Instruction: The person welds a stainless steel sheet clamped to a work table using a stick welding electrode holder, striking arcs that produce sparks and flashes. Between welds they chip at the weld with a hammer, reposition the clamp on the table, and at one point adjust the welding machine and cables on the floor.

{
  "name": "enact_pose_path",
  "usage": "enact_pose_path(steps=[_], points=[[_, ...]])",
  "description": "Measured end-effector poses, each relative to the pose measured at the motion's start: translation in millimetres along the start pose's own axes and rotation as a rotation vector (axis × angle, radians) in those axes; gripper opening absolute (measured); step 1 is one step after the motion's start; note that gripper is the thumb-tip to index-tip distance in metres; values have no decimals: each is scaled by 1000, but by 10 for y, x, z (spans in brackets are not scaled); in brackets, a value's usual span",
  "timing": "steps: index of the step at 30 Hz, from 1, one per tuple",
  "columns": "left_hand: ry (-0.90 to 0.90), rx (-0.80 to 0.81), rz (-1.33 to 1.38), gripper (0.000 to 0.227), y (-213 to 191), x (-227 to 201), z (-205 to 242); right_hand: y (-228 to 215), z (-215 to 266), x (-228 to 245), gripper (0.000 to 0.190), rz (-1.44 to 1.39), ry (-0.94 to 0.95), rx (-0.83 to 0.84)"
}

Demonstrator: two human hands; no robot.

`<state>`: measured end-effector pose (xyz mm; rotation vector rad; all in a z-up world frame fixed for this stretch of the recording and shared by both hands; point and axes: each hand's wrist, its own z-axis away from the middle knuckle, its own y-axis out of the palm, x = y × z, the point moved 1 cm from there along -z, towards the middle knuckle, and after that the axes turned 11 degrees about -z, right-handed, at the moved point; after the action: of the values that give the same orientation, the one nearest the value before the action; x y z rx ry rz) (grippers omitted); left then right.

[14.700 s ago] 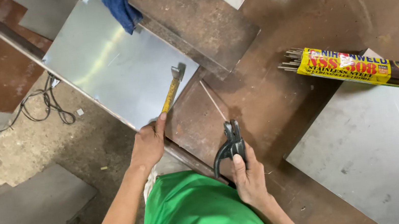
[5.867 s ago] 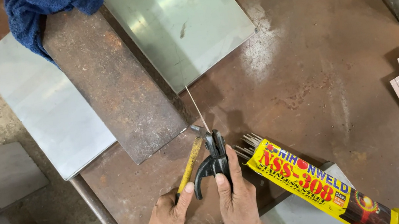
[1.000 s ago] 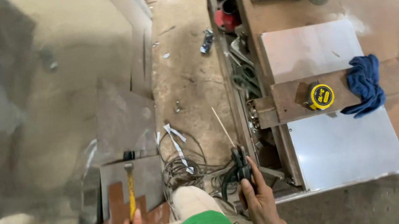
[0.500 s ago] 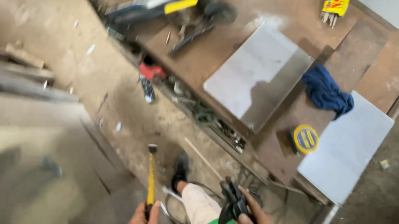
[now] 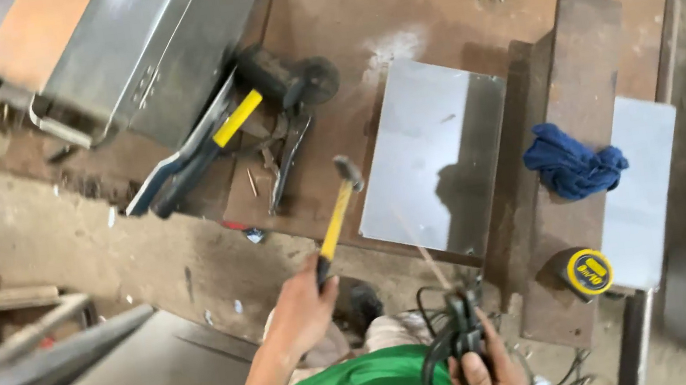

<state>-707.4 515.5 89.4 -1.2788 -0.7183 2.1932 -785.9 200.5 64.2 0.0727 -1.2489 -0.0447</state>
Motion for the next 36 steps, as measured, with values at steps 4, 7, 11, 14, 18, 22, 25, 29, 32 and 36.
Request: enact_pose_path(steps=[4, 7, 11, 14, 18, 22, 25, 29, 32, 36], points=[[223, 215, -90, 44, -399, -273, -860, 589, 21, 42, 65, -107, -3, -252], [216, 469, -201, 61, -769, -610, -1359, 1199, 109, -47, 61, -72, -162, -390], [711, 406, -90, 61, -742, -729, -2064, 1908, 35, -86, 61, -189, -97, -601], [508, 641, -148, 51, -882, -1043, -2125, 2258, 224, -264, 62, -121, -65, -684], [229, 944, -107, 32, -764, -1177, -2428, 2411, 229, -456, 62, -113, -83, -723], [302, 1094, -207, 31, -832, -1481, -2551, 2447, 120, -146, 61, -69, 14, -750], [357, 1177, -24, 41, -1006, -1807, -2498, 2552, 44, -33, 63, -192, -6, -751], [666, 956, -261, 43, -1055, -2036, -2523, 2831, -127, 35, 64, -185, 29, -773], [1104, 723, -187, 49, -994, -2053, -2570, 3100, -310, 64, 66, -158, 90, -807], [1049, 865, -18, 52, -882, -1982, -2653, 3495, -560, -27, 69, 32, 94, -826]])
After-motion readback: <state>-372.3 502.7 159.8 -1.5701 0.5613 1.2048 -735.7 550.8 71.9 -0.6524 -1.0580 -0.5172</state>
